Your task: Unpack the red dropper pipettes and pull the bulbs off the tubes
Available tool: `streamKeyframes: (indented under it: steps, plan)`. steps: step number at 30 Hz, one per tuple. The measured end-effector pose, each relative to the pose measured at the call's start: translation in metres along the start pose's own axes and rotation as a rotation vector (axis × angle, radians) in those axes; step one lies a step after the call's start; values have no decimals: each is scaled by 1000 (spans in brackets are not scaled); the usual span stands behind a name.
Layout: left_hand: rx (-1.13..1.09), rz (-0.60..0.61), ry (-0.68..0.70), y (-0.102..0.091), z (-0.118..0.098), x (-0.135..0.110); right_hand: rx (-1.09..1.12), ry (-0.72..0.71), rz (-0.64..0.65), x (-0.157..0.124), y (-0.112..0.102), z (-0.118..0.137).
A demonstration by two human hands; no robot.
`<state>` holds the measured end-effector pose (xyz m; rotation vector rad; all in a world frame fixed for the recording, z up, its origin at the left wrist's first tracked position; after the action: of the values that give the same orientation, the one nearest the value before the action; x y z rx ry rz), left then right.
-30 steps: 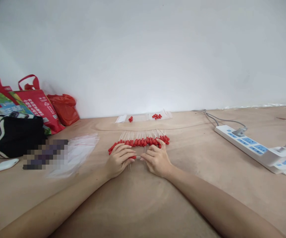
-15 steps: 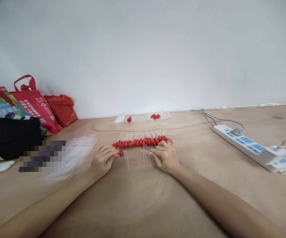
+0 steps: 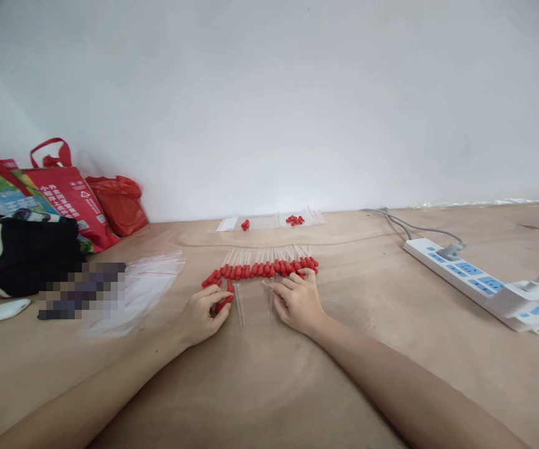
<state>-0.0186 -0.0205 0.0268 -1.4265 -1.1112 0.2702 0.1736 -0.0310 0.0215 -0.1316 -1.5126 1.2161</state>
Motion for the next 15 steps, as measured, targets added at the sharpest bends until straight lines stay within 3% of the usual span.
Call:
streamKeyframes:
  steps: [7, 12, 15]
  plan:
    - [-4, 76, 80, 14, -13, 8, -43, -27, 42, 1, 4, 3]
    - [-72, 2, -29, 11, -7, 11, -42, -39, 84, 2, 5, 6]
    - [-121, 27, -37, 11, -9, 11, -15, -42, 113, 4, 5, 8]
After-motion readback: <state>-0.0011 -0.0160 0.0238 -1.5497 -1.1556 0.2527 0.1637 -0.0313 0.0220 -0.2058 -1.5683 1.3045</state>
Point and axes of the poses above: each hand's wrist, its own x-axis towards the middle knuckle, its own y-axis out of the palm, z = x × y, the point moved 5 cm from there along x, towards the middle knuckle, and after that the axes turned 3 degrees about z, right-handed, at the moved point
